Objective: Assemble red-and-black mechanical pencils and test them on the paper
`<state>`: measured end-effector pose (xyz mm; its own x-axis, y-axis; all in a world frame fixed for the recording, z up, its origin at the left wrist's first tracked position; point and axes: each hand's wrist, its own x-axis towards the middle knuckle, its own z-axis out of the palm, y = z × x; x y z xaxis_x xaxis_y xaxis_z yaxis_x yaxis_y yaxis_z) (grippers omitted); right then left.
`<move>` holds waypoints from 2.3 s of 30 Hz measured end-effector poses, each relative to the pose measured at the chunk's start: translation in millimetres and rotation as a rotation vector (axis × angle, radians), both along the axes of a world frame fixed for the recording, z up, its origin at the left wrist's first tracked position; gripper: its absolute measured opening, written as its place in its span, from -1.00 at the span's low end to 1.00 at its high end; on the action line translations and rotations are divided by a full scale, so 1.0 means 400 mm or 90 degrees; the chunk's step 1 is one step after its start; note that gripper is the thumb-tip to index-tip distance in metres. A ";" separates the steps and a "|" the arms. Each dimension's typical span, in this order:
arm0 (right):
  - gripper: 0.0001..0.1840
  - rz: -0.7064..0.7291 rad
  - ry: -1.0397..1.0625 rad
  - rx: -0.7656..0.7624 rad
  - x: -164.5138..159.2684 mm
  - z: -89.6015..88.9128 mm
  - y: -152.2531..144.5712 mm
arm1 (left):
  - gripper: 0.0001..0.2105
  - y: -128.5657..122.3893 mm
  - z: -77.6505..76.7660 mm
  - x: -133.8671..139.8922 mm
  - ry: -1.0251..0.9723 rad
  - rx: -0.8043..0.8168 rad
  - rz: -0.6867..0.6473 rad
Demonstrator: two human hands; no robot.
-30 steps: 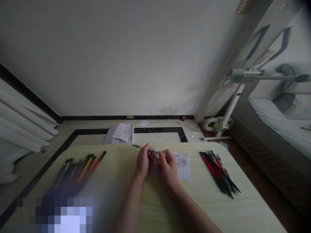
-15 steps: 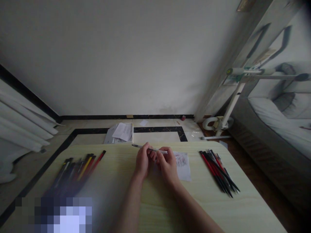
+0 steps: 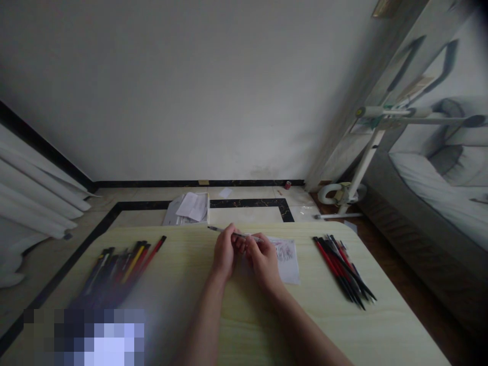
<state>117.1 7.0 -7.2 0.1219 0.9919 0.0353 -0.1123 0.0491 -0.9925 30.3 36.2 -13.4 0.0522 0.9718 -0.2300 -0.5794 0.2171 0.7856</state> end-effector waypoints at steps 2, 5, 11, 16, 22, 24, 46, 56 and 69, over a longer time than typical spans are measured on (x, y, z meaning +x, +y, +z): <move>-0.73 0.005 0.019 -0.010 0.001 0.002 0.000 | -0.68 0.000 0.001 0.000 0.005 -0.002 0.002; -0.76 0.008 0.038 -0.022 0.002 0.005 0.000 | -0.68 0.000 0.002 0.000 0.008 -0.010 0.006; -0.81 0.012 0.039 -0.018 0.004 0.006 0.003 | -0.68 0.000 0.001 0.002 -0.005 -0.001 0.012; -0.75 0.005 0.022 -0.017 0.004 -0.004 0.005 | -0.68 0.000 -0.001 0.001 -0.022 0.005 0.002; -0.68 -0.010 0.027 -0.030 0.003 -0.015 0.007 | -0.68 0.002 -0.013 0.000 -0.017 0.004 0.007; -0.68 -0.008 0.033 -0.033 0.003 -0.014 0.006 | -0.68 0.003 -0.017 0.000 -0.018 0.003 0.010; -0.74 0.018 0.059 -0.049 0.006 -0.008 0.006 | -0.68 0.000 -0.007 0.000 0.003 0.014 0.010; -0.71 0.004 0.040 -0.049 0.005 -0.004 0.006 | -0.68 0.001 -0.007 0.001 -0.003 -0.005 0.012; -0.77 0.004 0.041 -0.041 0.006 -0.007 0.003 | -0.67 0.001 -0.008 0.000 0.031 0.010 0.015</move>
